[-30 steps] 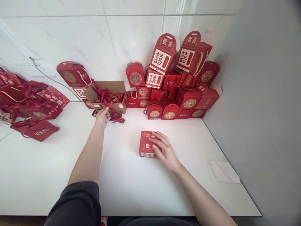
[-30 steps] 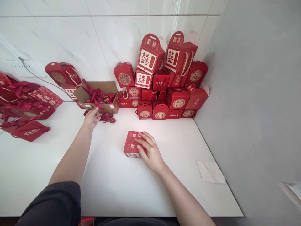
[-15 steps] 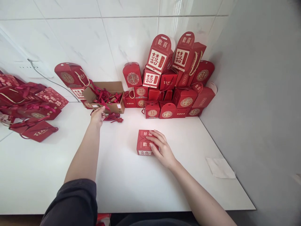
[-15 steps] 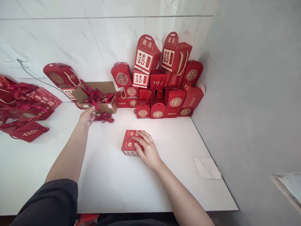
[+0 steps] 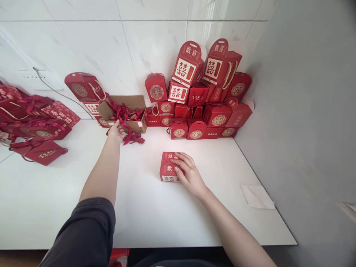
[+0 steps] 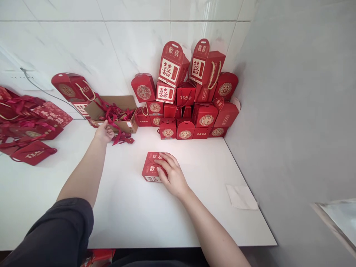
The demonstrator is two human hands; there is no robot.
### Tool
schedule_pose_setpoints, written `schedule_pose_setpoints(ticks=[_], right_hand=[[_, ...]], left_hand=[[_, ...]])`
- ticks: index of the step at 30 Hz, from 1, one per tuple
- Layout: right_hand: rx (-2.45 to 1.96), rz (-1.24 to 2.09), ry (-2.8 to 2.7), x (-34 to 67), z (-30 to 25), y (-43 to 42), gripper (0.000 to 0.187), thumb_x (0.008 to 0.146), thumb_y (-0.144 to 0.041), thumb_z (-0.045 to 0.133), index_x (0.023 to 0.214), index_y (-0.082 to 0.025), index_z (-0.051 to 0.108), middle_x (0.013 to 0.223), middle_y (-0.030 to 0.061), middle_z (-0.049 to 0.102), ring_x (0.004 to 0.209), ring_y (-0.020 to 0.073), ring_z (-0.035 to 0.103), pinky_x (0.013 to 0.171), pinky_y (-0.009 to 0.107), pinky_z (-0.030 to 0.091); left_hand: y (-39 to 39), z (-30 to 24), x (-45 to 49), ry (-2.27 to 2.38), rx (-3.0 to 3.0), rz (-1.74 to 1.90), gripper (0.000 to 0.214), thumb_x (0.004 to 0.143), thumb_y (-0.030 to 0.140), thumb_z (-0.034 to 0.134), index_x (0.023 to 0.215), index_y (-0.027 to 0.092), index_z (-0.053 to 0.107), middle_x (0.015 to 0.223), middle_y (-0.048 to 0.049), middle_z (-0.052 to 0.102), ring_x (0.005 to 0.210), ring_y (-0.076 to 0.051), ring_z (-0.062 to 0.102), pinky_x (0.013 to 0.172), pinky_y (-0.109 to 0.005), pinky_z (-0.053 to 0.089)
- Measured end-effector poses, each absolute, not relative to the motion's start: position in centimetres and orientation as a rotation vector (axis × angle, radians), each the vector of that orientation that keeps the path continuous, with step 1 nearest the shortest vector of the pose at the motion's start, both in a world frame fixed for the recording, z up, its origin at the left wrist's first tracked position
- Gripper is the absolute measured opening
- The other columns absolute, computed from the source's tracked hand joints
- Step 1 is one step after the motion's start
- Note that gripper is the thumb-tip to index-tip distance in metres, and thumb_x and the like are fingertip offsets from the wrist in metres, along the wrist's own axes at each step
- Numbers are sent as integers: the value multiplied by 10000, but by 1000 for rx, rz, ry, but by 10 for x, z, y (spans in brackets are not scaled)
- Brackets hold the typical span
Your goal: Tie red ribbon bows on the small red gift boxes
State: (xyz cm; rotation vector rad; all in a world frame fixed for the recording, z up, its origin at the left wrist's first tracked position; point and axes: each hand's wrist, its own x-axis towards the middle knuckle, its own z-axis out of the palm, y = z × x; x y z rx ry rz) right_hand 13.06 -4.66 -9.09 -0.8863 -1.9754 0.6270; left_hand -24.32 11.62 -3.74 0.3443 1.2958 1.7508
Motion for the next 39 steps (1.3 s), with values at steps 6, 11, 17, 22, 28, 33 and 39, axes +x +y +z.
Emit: schedule_pose_setpoints(ticks=[6,11,17,22,28,33,39], right_hand=[[-886,615,-1983,131,-87,-47,318,970,-262,452,1250,-253,603,1401,70,516,1383,240,361,1143,492,355],[-883,599,-1998,131,-85,-49,325,972,-261,444,1262,-256,589,1398,75,515,1378,252,366,1134,517,359],[-901,601,-2008,131,-86,-49,326,971,-263,448,1268,-255,583,1403,69,509,1387,253,348,1138,505,359],[-898,602,-2013,130,-86,-49,327,973,-255,446,1271,-248,581,1416,75,497,1389,255,346,1136,517,360],[-891,596,-2006,130,-83,-50,325,963,-243,467,1266,-264,583,1403,71,517,1374,261,381,1131,519,358],[-934,719,-1727,136,-74,-54,364,959,-274,490,1322,-255,494,1346,86,560,1294,237,484,1096,466,404],[-840,796,-1602,144,-58,-52,369,889,-338,622,1245,-267,559,1434,81,473,1349,264,419,1116,474,369]], left_hand=[[101,8,-222,1335,556,1986,179,907,194,575,784,123,467,482,151,429,403,55,324,449,-153,165],[69,47,-193,1201,763,2025,87,920,152,563,863,122,504,627,96,636,569,26,536,539,-110,351],[4,69,-154,767,790,1972,135,920,209,516,899,94,585,742,-9,704,646,-44,631,535,-97,498],[-35,79,-112,827,943,1744,289,780,15,471,959,84,688,773,-47,737,567,-81,660,411,-93,485],[-39,67,-78,1020,1076,1276,387,717,98,646,1100,130,693,851,-96,764,785,-235,743,634,-241,613],[-39,48,-55,1054,1135,990,535,765,179,725,1283,191,592,973,-122,759,911,-241,731,719,-245,596],[-37,32,-32,1055,1153,896,592,779,287,745,1335,278,542,1124,-110,723,775,-174,730,587,-203,537]])
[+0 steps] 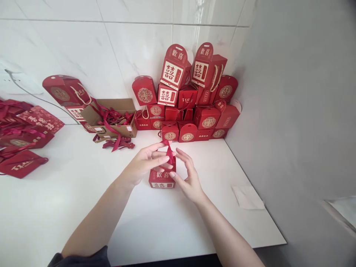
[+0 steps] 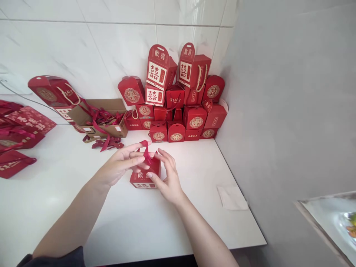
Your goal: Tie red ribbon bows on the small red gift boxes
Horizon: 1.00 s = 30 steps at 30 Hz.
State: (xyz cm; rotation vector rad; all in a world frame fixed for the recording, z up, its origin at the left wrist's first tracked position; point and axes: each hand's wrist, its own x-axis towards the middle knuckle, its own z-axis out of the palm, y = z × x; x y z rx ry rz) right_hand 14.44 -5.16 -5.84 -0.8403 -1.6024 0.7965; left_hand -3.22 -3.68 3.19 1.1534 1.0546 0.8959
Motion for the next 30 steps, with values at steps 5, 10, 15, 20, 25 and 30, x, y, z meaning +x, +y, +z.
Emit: schedule_pose_setpoints(ticks=[5,10,15,20,25,30], right_hand=[[-737,803,-1672,141,-54,-52,72,905,-246,606,867,-250,667,1010,45,690,991,207,627,885,381,521],[-994,433,-1633,138,-64,-54,101,889,-262,610,838,-242,694,675,19,595,668,179,580,675,349,508],[-1051,681,-1211,142,-70,-50,111,899,-310,600,937,-210,631,701,2,656,654,154,659,657,307,564],[-847,920,-805,146,-65,-42,213,900,-397,595,947,-190,618,942,59,700,913,196,709,836,413,597],[-730,1123,-377,169,-73,-21,153,798,-280,740,868,-199,631,909,-12,718,803,76,702,826,218,591],[-624,1297,-120,202,-86,0,127,770,-163,740,825,-192,630,813,-50,710,690,43,678,684,143,591]], left_hand=[[-32,31,-36,1024,1147,1024,407,781,371,729,1167,252,682,1028,-108,746,439,-47,537,383,-173,354],[-31,35,-49,1113,1133,1270,243,796,397,699,909,195,774,918,-102,750,459,-64,518,371,-193,351],[-30,36,-52,1199,1030,1427,230,740,374,756,899,208,765,826,-66,746,503,-109,623,365,-185,389],[-28,33,-45,1184,915,1532,229,721,368,772,876,200,754,933,-51,753,537,-107,674,376,-161,423],[-30,31,-39,1152,916,1551,248,733,394,765,894,205,753,1032,-52,745,561,-97,687,376,-140,417],[-32,31,-37,1049,874,1534,223,768,351,753,944,215,748,1033,-47,747,617,-77,698,411,-86,457]])
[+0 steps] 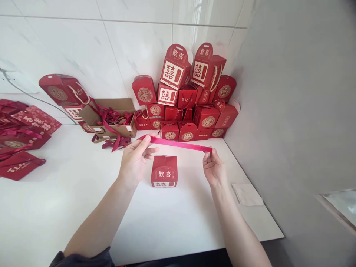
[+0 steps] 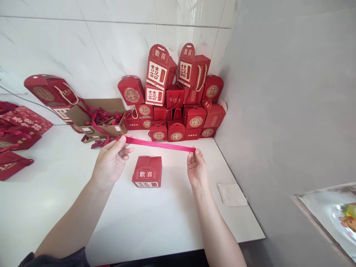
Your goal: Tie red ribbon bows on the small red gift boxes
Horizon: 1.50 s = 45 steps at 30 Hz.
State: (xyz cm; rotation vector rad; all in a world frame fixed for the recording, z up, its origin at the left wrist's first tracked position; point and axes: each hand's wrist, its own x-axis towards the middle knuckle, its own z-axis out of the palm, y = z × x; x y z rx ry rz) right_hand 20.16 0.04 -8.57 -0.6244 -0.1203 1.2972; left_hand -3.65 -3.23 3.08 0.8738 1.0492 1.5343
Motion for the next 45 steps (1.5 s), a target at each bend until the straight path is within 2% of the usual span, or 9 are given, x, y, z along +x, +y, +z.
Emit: schedule_pose_setpoints(ticks=[7,11,14,18,23,27,33,39,45], right_hand=[[-468,1352,-45,236,-86,10,169,871,-35,526,890,-196,575,690,-75,631,597,37,624,579,168,549],[-458,1389,-24,248,-87,11,234,899,-6,410,821,-197,521,613,-86,520,534,45,572,619,220,572],[-457,1463,-48,252,-81,8,239,888,11,412,796,-187,510,597,-79,454,493,40,510,569,177,551],[-452,1674,-156,248,-72,1,103,901,-98,489,837,-152,550,620,-64,396,435,32,395,343,96,352],[-684,1714,-598,230,-71,-8,199,846,-345,652,814,-171,561,658,-73,399,395,13,186,293,116,179],[-1096,1267,-1147,217,-79,-10,323,705,-311,783,956,-209,607,807,-37,543,465,32,336,422,170,338],[-1346,612,-1451,207,-88,-9,227,875,-341,557,1004,-190,666,1008,90,700,876,208,642,841,374,492],[-1360,844,-1283,207,-85,-13,284,863,-371,566,1096,-216,613,991,69,722,730,189,714,625,303,552],[-1169,1272,-1097,203,-75,-18,224,855,-406,596,857,-183,574,904,70,751,586,163,716,477,218,516]], left_hand=[[-27,46,-49,928,512,1589,98,877,164,629,861,170,726,858,7,749,636,-40,705,469,-28,514],[-33,55,-72,722,880,1592,68,817,248,711,779,205,748,734,20,750,576,-55,700,497,-39,530],[-48,62,-88,330,1610,958,96,772,309,744,839,261,791,679,-29,754,524,-137,700,503,-129,562],[-74,77,-87,77,1907,-27,581,684,305,805,1247,292,659,913,-83,772,719,-220,743,637,-206,580],[-79,81,-65,716,1992,-132,453,801,447,679,1225,291,653,1081,-46,737,855,-198,721,693,-229,542],[-57,58,-58,1300,2201,103,375,854,465,580,1162,267,660,1108,-49,691,971,-235,664,813,-297,502],[-35,29,-56,1432,2230,151,365,759,298,618,1120,242,629,1114,-49,621,944,-218,621,787,-290,465],[-33,21,-42,1362,2013,135,130,750,315,594,806,202,561,743,8,561,616,-146,526,541,-251,363],[-29,9,-33,1416,1921,339,282,753,342,603,674,197,375,637,43,459,571,-117,429,534,-246,319]])
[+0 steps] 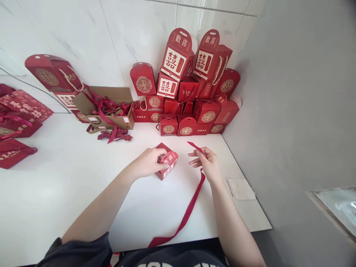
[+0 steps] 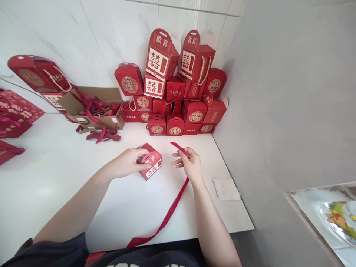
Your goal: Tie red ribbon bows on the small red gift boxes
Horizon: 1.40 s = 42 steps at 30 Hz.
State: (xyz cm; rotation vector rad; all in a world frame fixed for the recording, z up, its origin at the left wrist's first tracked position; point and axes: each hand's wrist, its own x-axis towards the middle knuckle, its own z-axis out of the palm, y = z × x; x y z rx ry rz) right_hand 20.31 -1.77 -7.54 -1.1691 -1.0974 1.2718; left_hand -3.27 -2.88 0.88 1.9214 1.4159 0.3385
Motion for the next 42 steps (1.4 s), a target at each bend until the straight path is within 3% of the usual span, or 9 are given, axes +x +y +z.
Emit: schedule_pose_setpoints(ticks=[4,11,15,20,27,32,37,42], right_hand=[[-936,1658,-1043,191,-73,-25,307,848,-446,604,729,-165,572,741,72,759,467,148,672,411,199,470],[-592,2169,-1175,168,-75,-43,613,931,-532,363,576,-111,633,630,140,732,475,191,678,448,251,477],[-447,2372,-1274,161,-70,-51,618,919,-514,373,556,-99,652,597,144,717,486,208,673,471,280,481],[-371,2402,-1429,157,-66,-55,565,908,-507,416,597,-109,669,638,129,729,553,201,678,567,292,505],[-322,2398,-1488,158,-65,-55,557,917,-493,401,617,-106,666,633,127,722,564,194,672,591,293,497],[-344,2408,-1499,158,-65,-56,545,919,-486,410,621,-104,660,628,128,723,563,191,672,562,279,477],[-396,2405,-1500,161,-62,-54,573,930,-479,378,618,-100,673,621,132,727,553,191,675,544,275,484],[-521,2369,-1538,165,-64,-53,625,937,-516,352,645,-86,699,653,144,737,545,178,671,540,264,500]], left_hand=[[-29,10,-37,1356,1869,324,225,751,363,621,728,191,477,673,33,517,599,-127,485,540,-243,336],[-35,23,-38,1248,1853,365,242,832,391,529,908,186,633,796,-22,673,710,-177,624,629,-268,447],[-37,27,-34,1172,1860,376,266,866,365,486,979,195,656,858,-37,705,767,-192,658,685,-284,491],[-39,29,-32,1162,1917,356,272,878,352,481,1014,207,667,879,-35,709,798,-197,653,716,-289,494],[-41,24,-34,1144,1955,272,384,889,307,456,1236,225,601,1000,-46,697,857,-191,648,758,-291,492],[-40,24,-34,1191,1932,231,393,905,331,452,1262,237,587,1037,-44,699,886,-192,655,765,-285,495],[-37,27,-34,1211,1892,267,368,925,343,414,1192,233,643,1219,-44,650,1037,-200,632,863,-289,486],[-34,18,-31,1148,1776,312,356,912,430,436,965,182,685,977,-49,689,821,-177,667,723,-279,526]])
